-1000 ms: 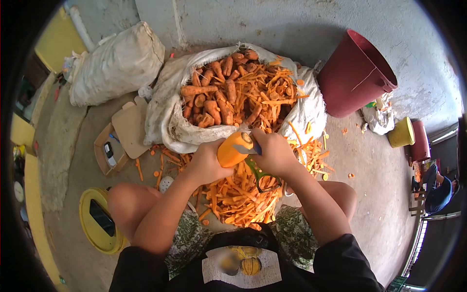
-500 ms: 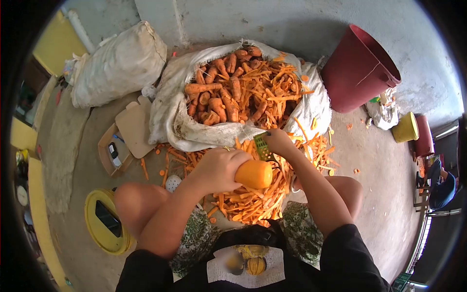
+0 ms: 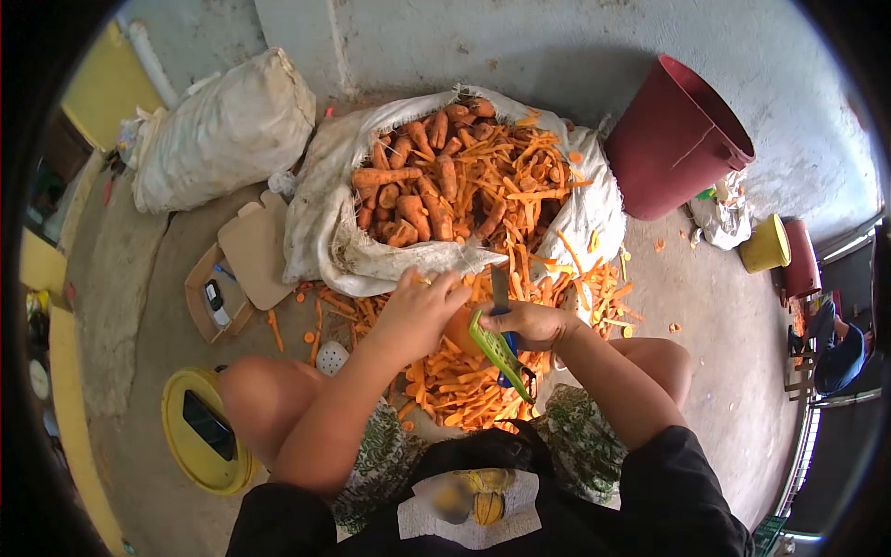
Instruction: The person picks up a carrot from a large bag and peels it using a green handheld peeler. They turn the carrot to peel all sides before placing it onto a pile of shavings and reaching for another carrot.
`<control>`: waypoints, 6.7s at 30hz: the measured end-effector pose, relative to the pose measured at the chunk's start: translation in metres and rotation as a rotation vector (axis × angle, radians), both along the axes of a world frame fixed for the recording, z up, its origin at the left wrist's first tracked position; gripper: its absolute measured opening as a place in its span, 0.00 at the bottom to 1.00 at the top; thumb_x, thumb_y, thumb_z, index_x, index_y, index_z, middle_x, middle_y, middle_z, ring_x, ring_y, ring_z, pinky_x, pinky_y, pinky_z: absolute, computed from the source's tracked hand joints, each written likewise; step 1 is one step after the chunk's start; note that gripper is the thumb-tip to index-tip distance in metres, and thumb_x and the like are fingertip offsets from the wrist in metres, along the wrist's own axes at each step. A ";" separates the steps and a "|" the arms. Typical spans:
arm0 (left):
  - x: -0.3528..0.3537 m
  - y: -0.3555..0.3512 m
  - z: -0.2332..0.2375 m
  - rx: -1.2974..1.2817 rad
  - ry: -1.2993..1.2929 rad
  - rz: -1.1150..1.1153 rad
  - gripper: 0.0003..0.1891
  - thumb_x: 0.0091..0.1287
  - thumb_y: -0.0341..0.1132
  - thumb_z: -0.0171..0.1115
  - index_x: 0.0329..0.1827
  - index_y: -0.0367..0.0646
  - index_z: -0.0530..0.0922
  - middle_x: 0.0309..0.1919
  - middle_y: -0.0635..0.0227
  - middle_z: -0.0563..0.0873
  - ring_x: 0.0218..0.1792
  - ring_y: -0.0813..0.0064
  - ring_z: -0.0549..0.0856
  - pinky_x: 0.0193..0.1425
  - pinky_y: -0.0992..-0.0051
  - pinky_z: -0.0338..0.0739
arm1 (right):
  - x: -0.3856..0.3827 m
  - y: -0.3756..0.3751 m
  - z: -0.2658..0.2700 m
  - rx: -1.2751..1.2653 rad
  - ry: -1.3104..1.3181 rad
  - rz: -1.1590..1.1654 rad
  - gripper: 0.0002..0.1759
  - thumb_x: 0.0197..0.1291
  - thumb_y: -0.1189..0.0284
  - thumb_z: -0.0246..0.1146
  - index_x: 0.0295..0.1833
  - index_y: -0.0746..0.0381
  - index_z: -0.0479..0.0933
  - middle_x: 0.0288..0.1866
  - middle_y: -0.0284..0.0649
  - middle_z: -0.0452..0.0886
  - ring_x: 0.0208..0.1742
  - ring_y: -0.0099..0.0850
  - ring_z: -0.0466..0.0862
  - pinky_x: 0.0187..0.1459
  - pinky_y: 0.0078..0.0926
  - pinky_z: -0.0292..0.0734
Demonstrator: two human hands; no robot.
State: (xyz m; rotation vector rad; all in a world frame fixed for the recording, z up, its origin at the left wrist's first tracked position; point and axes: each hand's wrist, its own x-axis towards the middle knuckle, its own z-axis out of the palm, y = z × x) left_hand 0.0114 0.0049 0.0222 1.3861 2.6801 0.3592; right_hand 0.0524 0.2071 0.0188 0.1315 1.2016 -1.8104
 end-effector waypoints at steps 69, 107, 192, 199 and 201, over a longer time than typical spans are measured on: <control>-0.145 -0.004 -0.298 -0.181 -0.704 0.883 0.25 0.65 0.44 0.47 0.62 0.44 0.60 0.44 0.54 0.78 0.42 0.62 0.79 0.42 0.65 0.77 | -0.044 0.124 0.007 1.333 0.627 -0.072 0.07 0.56 0.74 0.54 0.32 0.69 0.68 0.23 0.46 0.69 0.24 0.30 0.66 0.28 0.28 0.62; -0.238 -0.074 -0.387 0.900 -0.515 1.244 0.15 0.54 0.35 0.58 0.43 0.37 0.77 0.34 0.59 0.83 0.40 0.65 0.82 0.45 0.72 0.73 | -0.068 0.134 -0.037 1.206 0.381 -0.054 0.06 0.59 0.73 0.50 0.33 0.64 0.67 0.24 0.36 0.68 0.28 0.23 0.66 0.31 0.21 0.63; 0.010 -0.003 0.028 1.481 -2.215 0.656 0.19 0.69 0.42 0.37 0.53 0.36 0.65 0.46 0.58 0.76 0.46 0.63 0.79 0.50 0.59 0.76 | -0.055 -0.067 0.058 0.530 0.460 -0.835 0.11 0.59 0.65 0.56 0.32 0.63 0.74 0.23 0.27 0.73 0.25 0.14 0.70 0.28 0.14 0.64; 0.016 0.011 0.048 1.449 -2.082 0.727 0.19 0.71 0.46 0.36 0.55 0.43 0.66 0.45 0.63 0.77 0.45 0.69 0.79 0.49 0.62 0.76 | -0.056 -0.065 0.057 0.470 0.462 -0.843 0.13 0.61 0.64 0.55 0.30 0.62 0.74 0.20 0.26 0.71 0.21 0.13 0.67 0.23 0.15 0.61; 0.015 0.015 0.047 1.426 -2.089 0.760 0.21 0.71 0.49 0.34 0.53 0.44 0.68 0.40 0.66 0.79 0.36 0.74 0.81 0.36 0.70 0.79 | -0.056 -0.066 0.063 0.453 0.440 -0.893 0.13 0.61 0.64 0.56 0.31 0.63 0.74 0.22 0.27 0.72 0.21 0.13 0.67 0.23 0.15 0.62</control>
